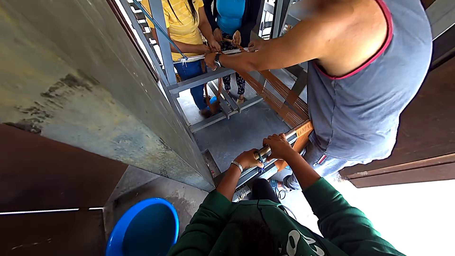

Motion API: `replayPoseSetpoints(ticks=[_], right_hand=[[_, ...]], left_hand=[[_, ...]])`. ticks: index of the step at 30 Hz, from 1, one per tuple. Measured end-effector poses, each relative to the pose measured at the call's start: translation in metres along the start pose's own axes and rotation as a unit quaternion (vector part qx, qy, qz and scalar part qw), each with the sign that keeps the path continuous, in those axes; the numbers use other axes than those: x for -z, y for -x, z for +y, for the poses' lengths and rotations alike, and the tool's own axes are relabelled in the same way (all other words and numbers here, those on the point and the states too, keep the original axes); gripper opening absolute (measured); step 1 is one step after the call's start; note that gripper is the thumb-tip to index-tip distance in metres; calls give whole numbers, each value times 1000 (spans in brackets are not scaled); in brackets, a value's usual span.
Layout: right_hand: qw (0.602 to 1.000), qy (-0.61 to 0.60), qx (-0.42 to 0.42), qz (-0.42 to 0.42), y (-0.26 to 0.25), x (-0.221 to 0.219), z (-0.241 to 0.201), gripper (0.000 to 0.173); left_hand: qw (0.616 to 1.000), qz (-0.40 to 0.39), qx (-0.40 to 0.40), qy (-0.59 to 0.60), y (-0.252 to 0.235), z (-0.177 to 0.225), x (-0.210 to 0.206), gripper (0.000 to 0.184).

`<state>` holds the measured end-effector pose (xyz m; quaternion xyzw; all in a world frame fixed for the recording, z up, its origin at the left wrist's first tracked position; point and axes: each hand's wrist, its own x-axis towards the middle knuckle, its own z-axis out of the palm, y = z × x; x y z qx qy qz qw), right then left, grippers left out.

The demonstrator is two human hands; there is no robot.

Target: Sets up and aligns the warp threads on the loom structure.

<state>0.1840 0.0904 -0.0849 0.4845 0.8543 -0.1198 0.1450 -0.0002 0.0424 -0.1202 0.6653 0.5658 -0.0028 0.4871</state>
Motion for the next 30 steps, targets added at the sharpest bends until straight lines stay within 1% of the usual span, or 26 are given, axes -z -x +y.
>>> replayPoseSetpoints(ticks=[5, 20, 30], right_hand=[[1000, -1, 0, 1, -2, -1, 1, 75], [1000, -13, 14, 15, 2, 4, 0, 75], [999, -28, 6, 17, 1, 4, -1, 72]], left_hand=[[1000, 1, -3, -10, -1, 0, 1, 82], [1000, 5, -4, -14, 2, 2, 5, 80], [1000, 7, -1, -2, -1, -2, 3, 83]])
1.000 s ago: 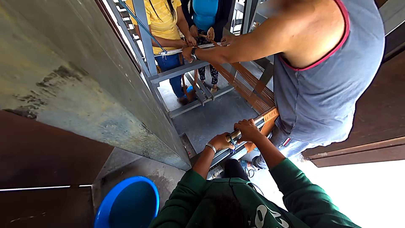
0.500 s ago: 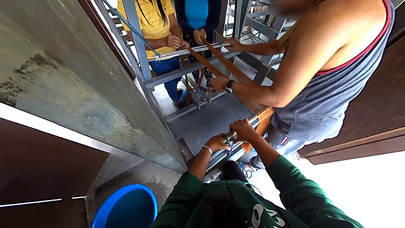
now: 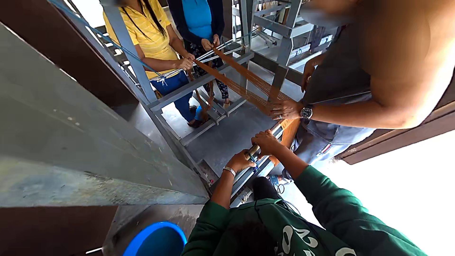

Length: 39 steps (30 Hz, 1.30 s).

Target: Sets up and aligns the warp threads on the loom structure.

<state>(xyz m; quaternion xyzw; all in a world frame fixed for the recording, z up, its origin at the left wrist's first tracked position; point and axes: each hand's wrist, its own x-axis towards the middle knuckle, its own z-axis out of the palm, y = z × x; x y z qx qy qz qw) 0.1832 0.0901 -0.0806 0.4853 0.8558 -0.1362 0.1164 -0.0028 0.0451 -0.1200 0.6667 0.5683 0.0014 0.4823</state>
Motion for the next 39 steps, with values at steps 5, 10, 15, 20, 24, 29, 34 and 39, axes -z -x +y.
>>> replayPoseSetpoints(ticks=[5, 10, 15, 20, 24, 29, 34, 39], right_hand=[[1000, -12, -7, -4, -2, -2, 2, 73], [1000, -9, -8, -7, -4, -6, 2, 73], [1000, -5, 6, 26, -5, -12, 6, 72], [999, -3, 7, 34, -2, -11, 5, 72], [999, 1, 8, 39, -2, -18, 7, 70], [999, -12, 1, 36, 0, -21, 6, 69], [998, -8, 10, 61, 0, -19, 4, 68], [997, 0, 4, 83, 4, -21, 1, 70]], left_hand=[[1000, 5, -6, 5, -1, 0, -1, 83], [1000, 3, -4, 3, -2, -2, -2, 85], [1000, 2, -7, 7, -5, -5, -3, 89], [1000, 1, -2, 7, -5, -4, -5, 89], [1000, 5, -2, 8, -6, -5, -9, 87], [1000, 6, -9, 14, -7, -7, -12, 86], [999, 10, -28, 26, -16, -16, -11, 86], [999, 10, -33, 32, -19, -20, -13, 85]])
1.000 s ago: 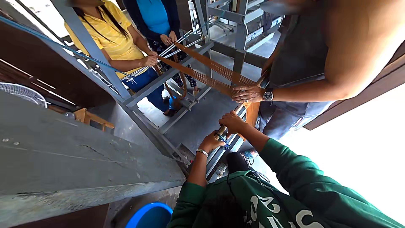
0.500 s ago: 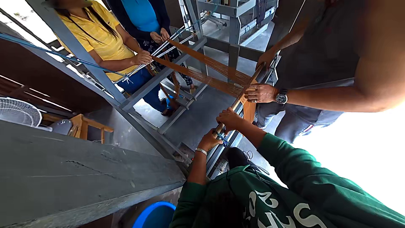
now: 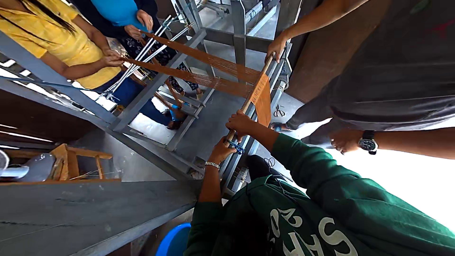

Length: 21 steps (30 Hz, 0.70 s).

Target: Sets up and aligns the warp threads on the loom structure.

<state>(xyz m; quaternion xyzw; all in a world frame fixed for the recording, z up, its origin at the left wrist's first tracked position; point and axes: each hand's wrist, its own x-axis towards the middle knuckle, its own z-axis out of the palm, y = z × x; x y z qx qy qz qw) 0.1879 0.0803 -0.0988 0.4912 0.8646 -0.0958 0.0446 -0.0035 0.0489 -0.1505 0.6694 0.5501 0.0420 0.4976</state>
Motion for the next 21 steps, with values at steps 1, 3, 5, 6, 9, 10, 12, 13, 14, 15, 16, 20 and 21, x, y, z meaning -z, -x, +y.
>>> replayPoseSetpoints(ticks=[1, 3, 5, 6, 9, 10, 12, 13, 14, 15, 16, 20, 21], right_hand=[[1000, 2, -1, 2, 2, 0, -1, 71], [1000, 10, 0, 16, 5, -2, -1, 76], [999, 9, 3, 42, 9, -7, -1, 81], [999, 5, 2, 50, 11, -9, -1, 85], [997, 6, -10, 74, 15, -12, -2, 91], [996, 14, -17, 85, 18, -12, -4, 90], [994, 31, -29, 104, 22, -14, -8, 82], [993, 31, -34, 104, 21, -16, -8, 80], [993, 34, -35, 104, 20, -16, -8, 78], [993, 40, -32, 107, 19, -15, -8, 77], [992, 48, -25, 115, 20, -15, -7, 74], [990, 53, -6, 134, 23, -20, 0, 71], [989, 48, -3, 139, 22, -21, 1, 71]], left_hand=[[1000, 3, -2, 5, 0, -1, -1, 85], [1000, 5, 0, 5, 5, 3, -2, 84], [1000, 6, -2, 2, 8, 5, -2, 83], [1000, 5, -2, -1, 10, 6, -1, 83], [1000, 9, 0, -6, 10, 9, 0, 83], [1000, 12, 0, -5, 9, 8, 0, 84], [1000, 9, 0, -6, 6, 4, -1, 87], [1000, 8, 0, -7, 5, 2, -1, 88], [1000, 10, 0, -11, 5, 2, 0, 87], [1000, 12, -1, -13, 5, 2, 1, 86], [1000, 13, -3, -12, 6, 3, 1, 85], [1000, 18, -7, -3, 12, 8, -1, 84], [1000, 17, -5, -6, 13, 10, -1, 84]])
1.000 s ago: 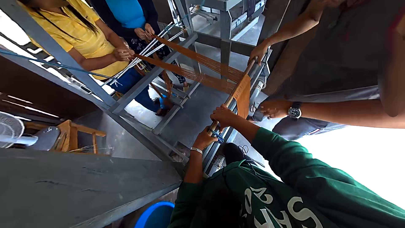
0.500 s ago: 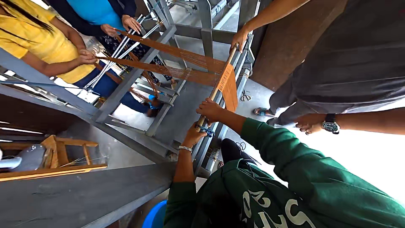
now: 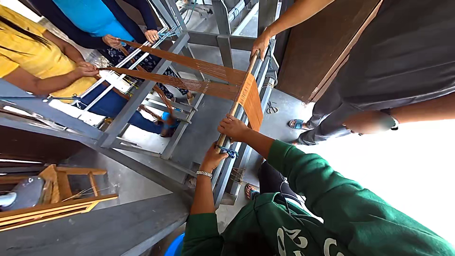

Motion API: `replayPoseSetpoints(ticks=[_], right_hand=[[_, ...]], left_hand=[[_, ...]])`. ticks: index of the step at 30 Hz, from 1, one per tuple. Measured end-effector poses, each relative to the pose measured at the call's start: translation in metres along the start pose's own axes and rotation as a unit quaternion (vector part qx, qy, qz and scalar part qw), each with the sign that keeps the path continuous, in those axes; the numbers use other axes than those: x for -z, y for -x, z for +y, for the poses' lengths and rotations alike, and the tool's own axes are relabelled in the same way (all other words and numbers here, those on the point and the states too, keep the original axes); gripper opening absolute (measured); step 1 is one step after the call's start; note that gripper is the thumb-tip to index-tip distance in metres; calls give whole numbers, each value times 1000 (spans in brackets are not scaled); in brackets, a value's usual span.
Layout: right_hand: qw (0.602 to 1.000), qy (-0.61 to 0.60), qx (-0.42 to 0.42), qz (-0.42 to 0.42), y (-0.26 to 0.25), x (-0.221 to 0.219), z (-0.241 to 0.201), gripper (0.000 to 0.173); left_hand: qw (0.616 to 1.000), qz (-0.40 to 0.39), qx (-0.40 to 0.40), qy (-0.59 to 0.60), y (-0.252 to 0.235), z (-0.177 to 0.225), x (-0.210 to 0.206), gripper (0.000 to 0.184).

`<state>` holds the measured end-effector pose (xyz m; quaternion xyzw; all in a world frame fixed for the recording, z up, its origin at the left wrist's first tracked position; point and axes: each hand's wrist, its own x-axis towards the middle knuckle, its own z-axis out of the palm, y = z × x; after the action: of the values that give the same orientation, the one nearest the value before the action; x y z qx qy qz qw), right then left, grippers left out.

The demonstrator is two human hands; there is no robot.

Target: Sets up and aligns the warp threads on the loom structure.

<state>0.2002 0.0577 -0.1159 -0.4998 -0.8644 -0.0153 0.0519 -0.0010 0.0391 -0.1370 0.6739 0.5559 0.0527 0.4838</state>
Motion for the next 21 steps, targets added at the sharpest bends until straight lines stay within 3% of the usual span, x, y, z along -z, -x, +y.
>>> replayPoseSetpoints(ticks=[11, 21], right_hand=[[999, -34, -13, -8, -4, -7, 3, 83], [1000, -28, -12, 5, -1, 1, -1, 76]], left_hand=[[1000, 6, 5, -13, -3, -3, 0, 84], [1000, 6, 14, 0, 2, 3, 0, 83]])
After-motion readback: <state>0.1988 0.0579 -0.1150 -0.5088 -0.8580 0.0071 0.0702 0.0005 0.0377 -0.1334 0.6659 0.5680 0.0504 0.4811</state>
